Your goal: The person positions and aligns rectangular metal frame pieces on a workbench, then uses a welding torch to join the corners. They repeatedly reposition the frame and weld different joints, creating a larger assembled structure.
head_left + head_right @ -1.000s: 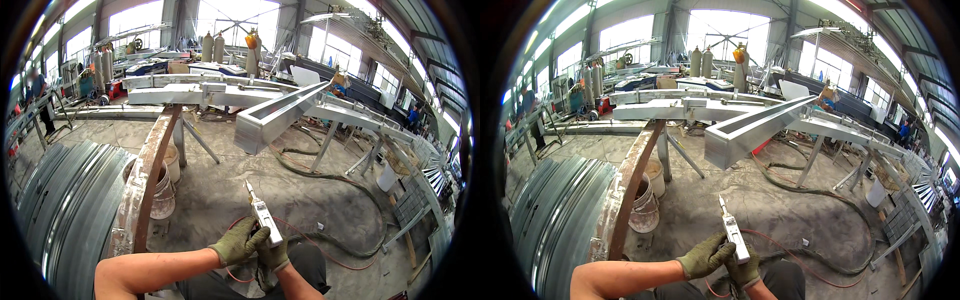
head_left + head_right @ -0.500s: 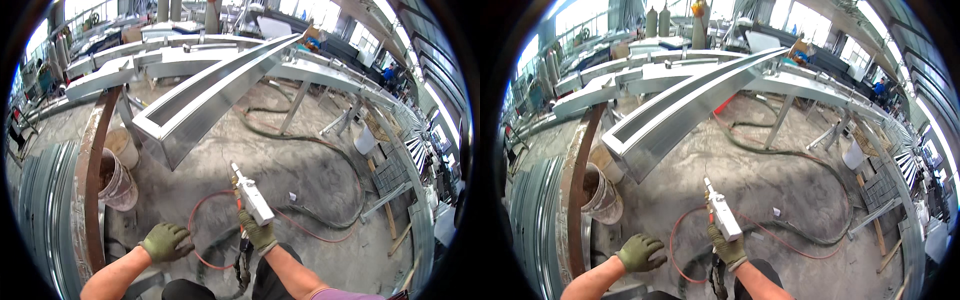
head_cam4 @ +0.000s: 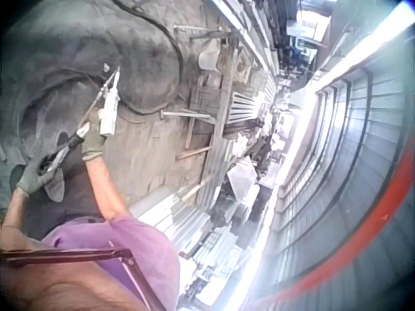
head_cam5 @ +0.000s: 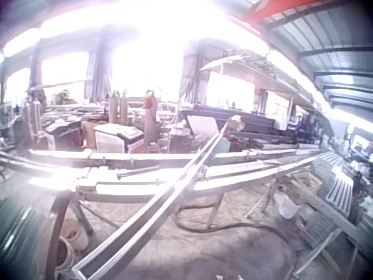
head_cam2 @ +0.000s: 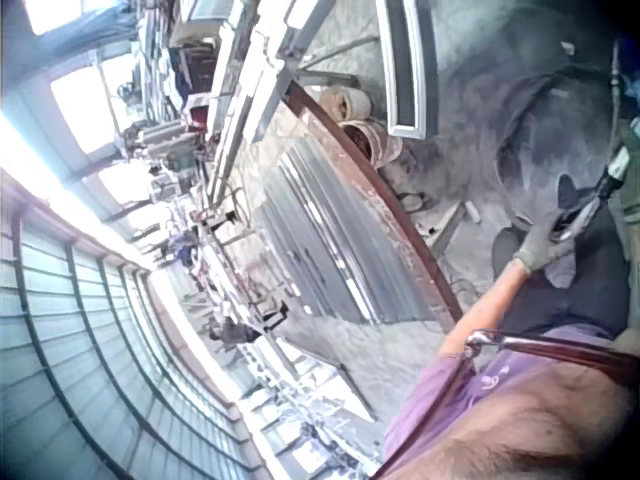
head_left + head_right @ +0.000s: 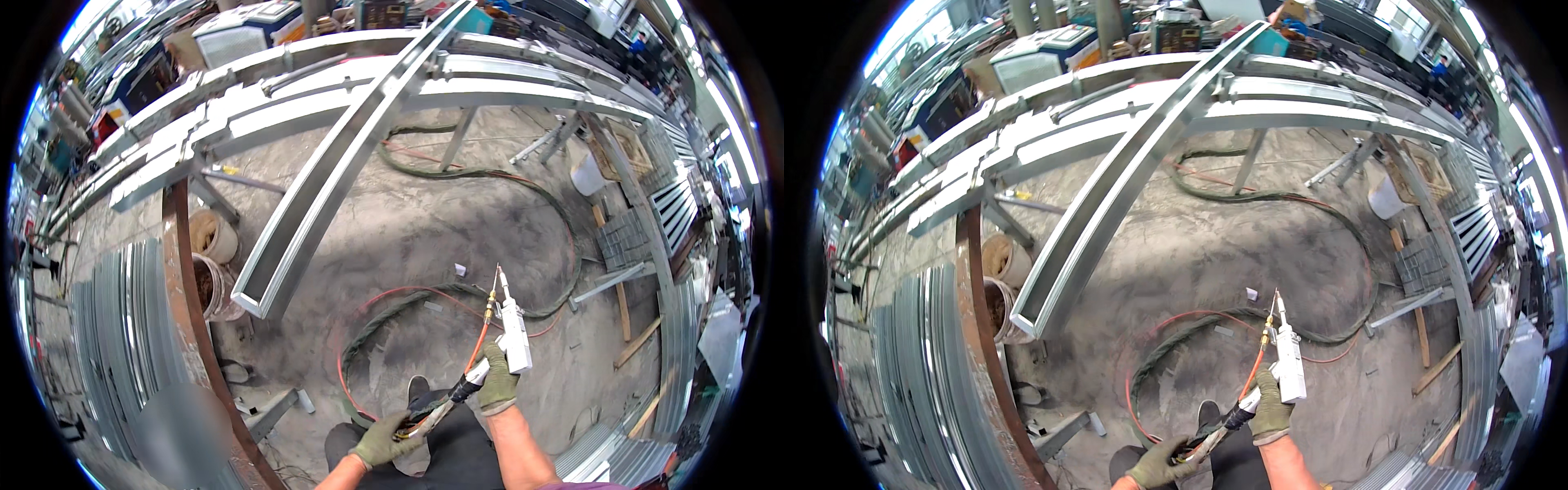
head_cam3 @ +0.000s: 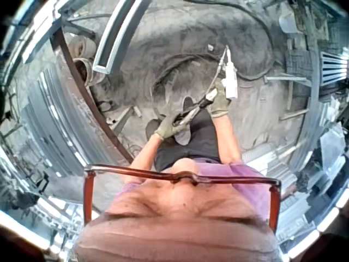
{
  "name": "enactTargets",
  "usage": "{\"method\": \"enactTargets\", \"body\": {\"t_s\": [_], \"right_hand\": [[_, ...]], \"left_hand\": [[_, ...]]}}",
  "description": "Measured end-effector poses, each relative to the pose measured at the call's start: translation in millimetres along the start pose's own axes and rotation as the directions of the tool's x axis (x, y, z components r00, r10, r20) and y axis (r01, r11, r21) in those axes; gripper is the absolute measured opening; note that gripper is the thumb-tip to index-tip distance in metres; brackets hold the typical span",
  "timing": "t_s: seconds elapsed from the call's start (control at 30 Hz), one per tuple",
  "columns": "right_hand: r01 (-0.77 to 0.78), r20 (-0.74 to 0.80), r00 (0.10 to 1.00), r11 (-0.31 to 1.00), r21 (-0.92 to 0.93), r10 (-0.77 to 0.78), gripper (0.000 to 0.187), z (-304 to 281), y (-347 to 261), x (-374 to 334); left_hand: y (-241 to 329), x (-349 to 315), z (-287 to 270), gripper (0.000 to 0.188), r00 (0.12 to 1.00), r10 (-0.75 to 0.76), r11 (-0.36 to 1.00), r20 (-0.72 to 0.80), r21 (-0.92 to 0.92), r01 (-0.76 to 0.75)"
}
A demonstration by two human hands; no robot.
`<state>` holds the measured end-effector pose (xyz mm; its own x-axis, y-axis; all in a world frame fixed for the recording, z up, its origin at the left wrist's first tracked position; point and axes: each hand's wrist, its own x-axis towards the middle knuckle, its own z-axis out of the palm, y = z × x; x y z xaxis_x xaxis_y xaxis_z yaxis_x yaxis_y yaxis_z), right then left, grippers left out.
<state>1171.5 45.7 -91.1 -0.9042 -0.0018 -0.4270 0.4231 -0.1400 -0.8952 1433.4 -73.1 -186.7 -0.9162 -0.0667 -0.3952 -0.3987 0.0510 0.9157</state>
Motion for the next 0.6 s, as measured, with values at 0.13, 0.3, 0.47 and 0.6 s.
{"method": "enactTargets", "body": {"t_s": [0.13,0.3,0.47,0.6], "right_hand": [[0.021,-0.047,0.999,1.000,-0.015,-0.022,0.009,-7,-76,-14],[0.197,0.000,0.980,0.979,0.057,-0.197,0.011,-19,-140,12],[0.550,0.000,0.809,0.756,-0.354,-0.588,0.017,-123,-237,60],[0.669,0.157,0.566,0.339,-0.661,-0.810,0.026,-214,-346,62]], "left_hand": [[88,-9,14,0.074,0.995,0.068,0.821,-0.068,0.570,-0.017],[114,-25,5,0.069,0.938,-0.176,0.803,-0.297,0.508,0.311],[178,24,-31,0.080,0.932,-0.167,0.707,-0.322,0.620,0.340],[254,71,-56,0.079,0.963,-0.078,0.719,-0.259,0.655,0.234]]}}
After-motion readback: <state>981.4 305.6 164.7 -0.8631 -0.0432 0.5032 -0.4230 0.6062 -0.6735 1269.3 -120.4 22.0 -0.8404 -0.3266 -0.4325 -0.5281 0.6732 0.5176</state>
